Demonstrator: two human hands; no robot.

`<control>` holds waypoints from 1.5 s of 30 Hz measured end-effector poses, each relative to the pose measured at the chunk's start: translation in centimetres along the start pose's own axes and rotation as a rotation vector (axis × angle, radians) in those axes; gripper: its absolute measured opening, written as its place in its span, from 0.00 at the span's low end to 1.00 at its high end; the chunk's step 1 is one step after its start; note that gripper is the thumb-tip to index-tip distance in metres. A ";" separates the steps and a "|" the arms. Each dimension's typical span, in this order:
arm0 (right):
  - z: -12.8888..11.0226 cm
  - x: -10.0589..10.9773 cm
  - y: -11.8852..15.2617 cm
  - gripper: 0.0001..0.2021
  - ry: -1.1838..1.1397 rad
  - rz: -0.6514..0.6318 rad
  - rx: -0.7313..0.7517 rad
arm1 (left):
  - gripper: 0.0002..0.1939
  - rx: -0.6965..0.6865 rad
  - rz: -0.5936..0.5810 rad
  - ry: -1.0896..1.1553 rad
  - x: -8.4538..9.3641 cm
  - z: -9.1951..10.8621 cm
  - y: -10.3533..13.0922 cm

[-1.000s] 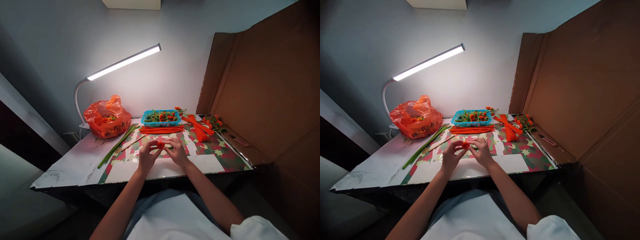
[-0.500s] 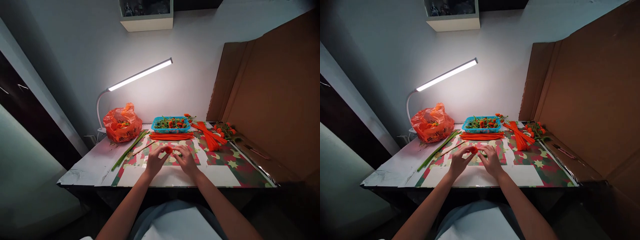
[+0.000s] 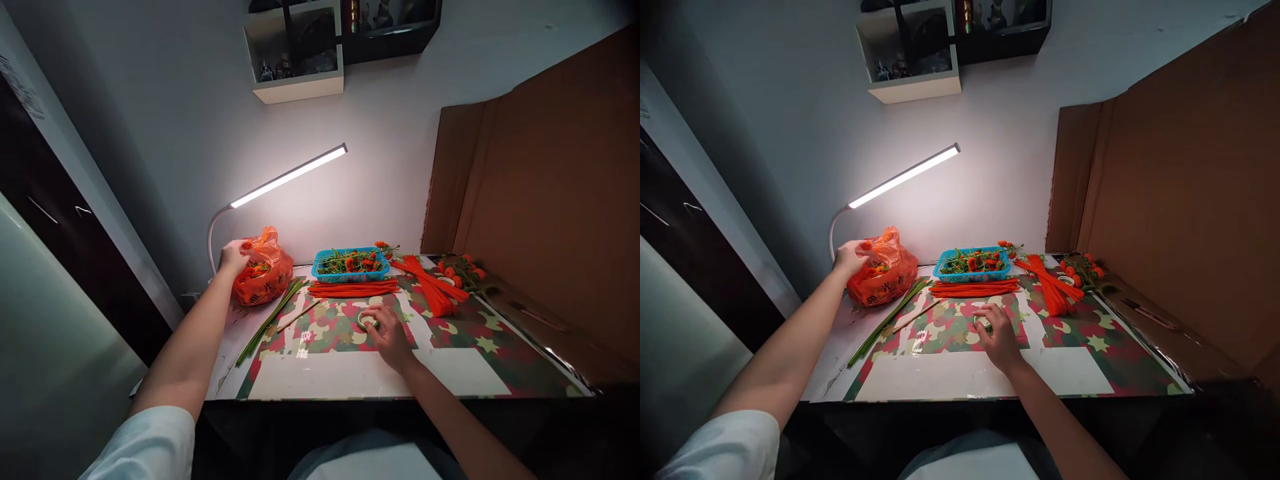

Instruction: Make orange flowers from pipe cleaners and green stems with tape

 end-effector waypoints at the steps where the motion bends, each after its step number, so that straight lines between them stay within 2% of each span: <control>1: 0.1 0.0 0.0 0.07 0.000 0.003 -0.004 | 0.16 0.029 -0.108 0.003 -0.9 -0.1 -0.4; 3: 0.4 0.1 -0.1 0.07 -0.011 0.009 -0.015 | 0.18 0.080 -0.175 -0.021 -1.7 -0.5 -0.6; 6: 0.5 0.0 -0.2 0.07 -0.020 0.005 -0.020 | 0.19 0.107 -0.188 -0.034 -1.5 -1.1 0.0; 7: 0.5 -0.1 -0.2 0.07 -0.017 -0.001 -0.016 | 0.18 0.105 -0.176 -0.035 -1.2 -1.2 0.3; 9: 0.2 -0.3 -0.1 0.07 -0.011 -0.019 -0.003 | 0.14 0.088 -0.077 -0.037 -0.3 -0.6 1.2; 11: -0.1 -0.3 -0.1 0.08 -0.012 -0.024 0.006 | 0.11 0.030 0.132 -0.005 0.9 1.3 2.4; 13: -0.3 -0.1 -0.2 0.07 -0.028 0.004 0.004 | 0.09 -0.066 0.296 0.045 1.4 4.6 4.2; 15: -0.2 0.7 -0.7 0.07 -0.057 0.056 -0.039 | 0.07 -0.175 0.333 0.132 0.7 8.6 6.3; 17: 0.4 1.8 -1.3 0.07 -0.077 0.106 -0.127 | 0.04 -0.293 0.264 0.239 -1.0 12.8 8.6; 20: 1.3 4.2 -2.5 0.08 -0.074 0.168 -0.198 | 0.04 -0.486 0.042 0.409 -4.7 18.0 12.0; 22: 1.8 5.5 -3.2 0.08 -0.008 0.128 -0.191 | 0.06 -0.631 -0.140 0.476 -7.1 20.4 14.1; 24: 2.2 6.2 -3.4 0.07 0.068 0.009 -0.184 | 0.09 -0.793 -0.364 0.525 -9.2 21.9 16.2; 26: 2.6 5.8 -3.0 0.06 0.147 -0.230 -0.172 | 0.13 -0.893 -0.524 0.552 -10.7 22.3 17.9; 28: 2.9 4.9 -2.1 0.06 0.198 -0.446 -0.172 | 0.12 -0.891 -0.595 0.555 -11.9 22.0 18.8; 31: 3.0 3.7 -1.4 0.07 0.192 -0.581 -0.193 | 0.08 -0.793 -0.613 0.562 -13.4 21.3 19.3; 34: 2.5 2.6 -1.8 0.09 0.117 -0.719 -0.165 | 0.13 -0.734 -0.598 0.633 -14.5 21.2 19.4; 35: 2.3 2.5 -2.3 0.09 0.102 -0.741 -0.138 | 0.15 -0.728 -0.583 0.656 -14.7 21.3 19.4; 36: 2.2 2.5 -3.0 0.09 0.102 -0.698 -0.106 | 0.16 -0.715 -0.557 0.665 -14.8 21.2 19.3; 38: 2.3 3.0 -4.4 0.08 0.182 -0.511 -0.035 | 0.18 -0.657 -0.487 0.625 -15.0 20.8 18.8; 39: 2.4 3.0 -4.8 0.08 0.259 -0.474 0.008 | 0.18 -0.612 -0.451 0.574 -15.1 20.2 18.5; 42: 3.6 2.3 -5.0 0.08 0.414 -0.574 0.083 | 0.17 -0.505 -0.401 0.342 -15.5 18.3 17.4; 45: 4.9 2.8 -5.1 0.03 0.537 -0.471 0.032 | 0.21 -0.492 -0.437 0.171 -16.4 17.1 16.2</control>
Point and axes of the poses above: each hand's wrist, its own y-axis away from the middle knuckle, its own x-axis out of the back of the hand, z = x × y, the point moved 4 cm from there along -y, towards the middle knuckle, and after that the axes turned 7 degrees about -x, right-handed, at the moved point
